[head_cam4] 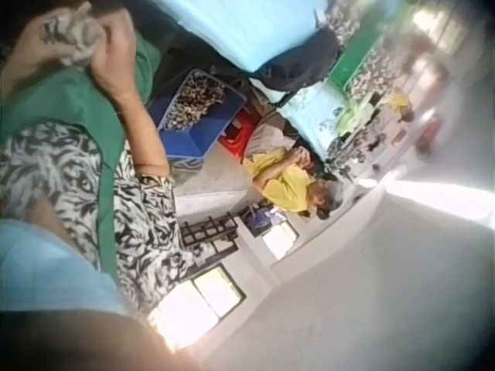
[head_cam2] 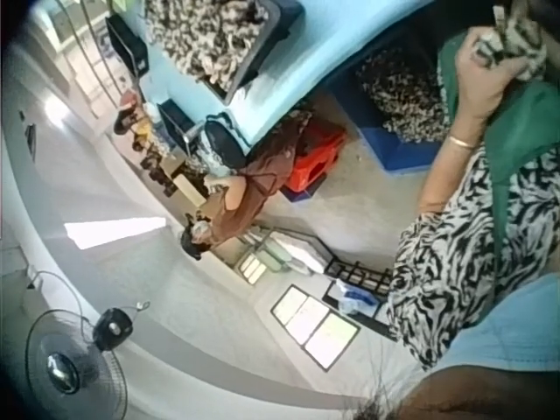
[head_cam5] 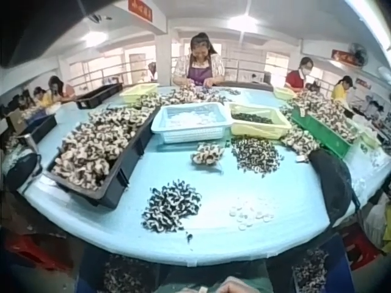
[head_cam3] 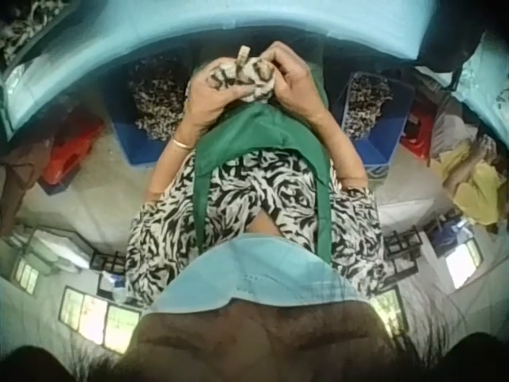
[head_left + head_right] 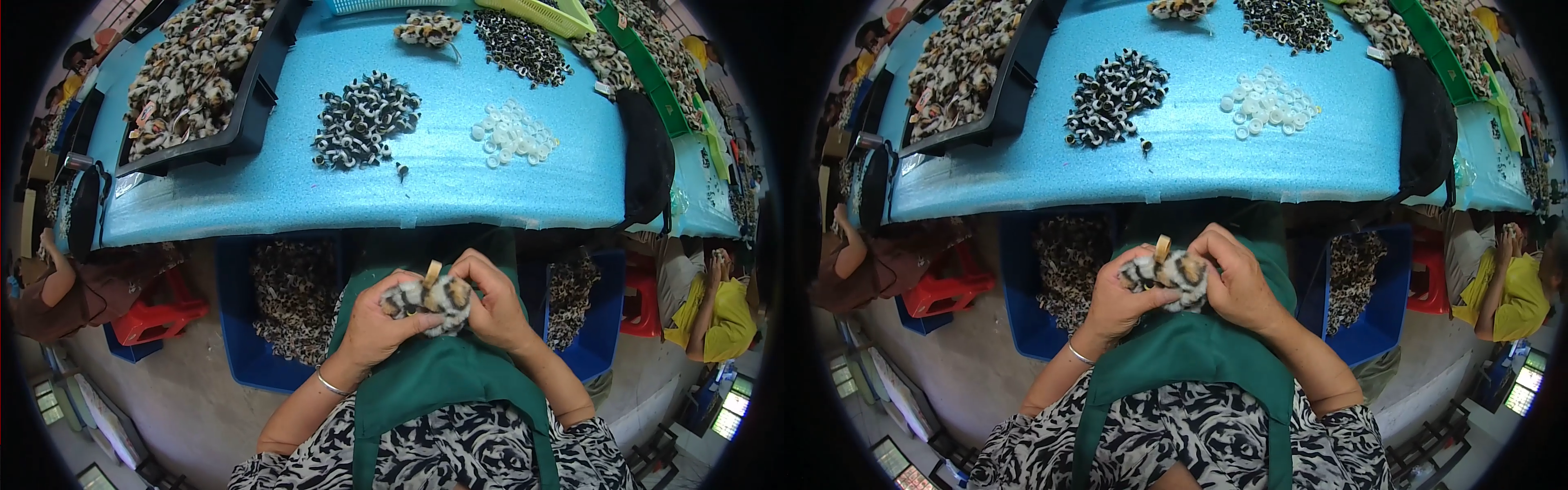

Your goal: Assembling small plastic components such as eyes and backings onto fabric toy parts at a manufacturing workbench.

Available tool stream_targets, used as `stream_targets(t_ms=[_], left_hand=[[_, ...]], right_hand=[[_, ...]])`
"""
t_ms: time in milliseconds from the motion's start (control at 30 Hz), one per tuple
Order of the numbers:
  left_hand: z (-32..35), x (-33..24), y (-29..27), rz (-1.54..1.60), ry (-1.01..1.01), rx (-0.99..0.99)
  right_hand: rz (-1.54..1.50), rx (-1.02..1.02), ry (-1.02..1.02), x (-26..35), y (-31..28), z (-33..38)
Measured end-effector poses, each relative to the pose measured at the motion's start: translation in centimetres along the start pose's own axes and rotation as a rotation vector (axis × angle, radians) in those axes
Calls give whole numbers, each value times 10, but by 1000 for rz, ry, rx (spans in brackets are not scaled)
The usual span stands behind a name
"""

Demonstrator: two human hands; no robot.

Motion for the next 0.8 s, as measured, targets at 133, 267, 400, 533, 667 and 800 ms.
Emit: stream_targets(t_ms=[133,267,400,533,667,800], left_hand=[[2,-5,-8,137,-28,-7],[-8,10,-15,304,-175,-161],[-12,17,-21,448,-232,-202],[-10,16,-22,490,-297,-204],[-9,14,-22,560,-339,-196],[-9,22,-21,498,-320,-207]], right_hand=[[188,6,-325,24,-7,-40],[519,12,-600,33,-1,-99],[696,172,-635,17,6,-128],[560,124,-502,16,-5,-124],[72,97,-172,30,-15,-77],[-144,122,7,27,-6,-22]])
Point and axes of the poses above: each hand's wrist, its own z-axis away from the middle knuckle, its own y-axis out of the palm, x = y × z, the point moved 4 cm from there along -z, towards the middle knuckle, and after that the axes turned 5 degrees about -x, right-handed, at the moved point
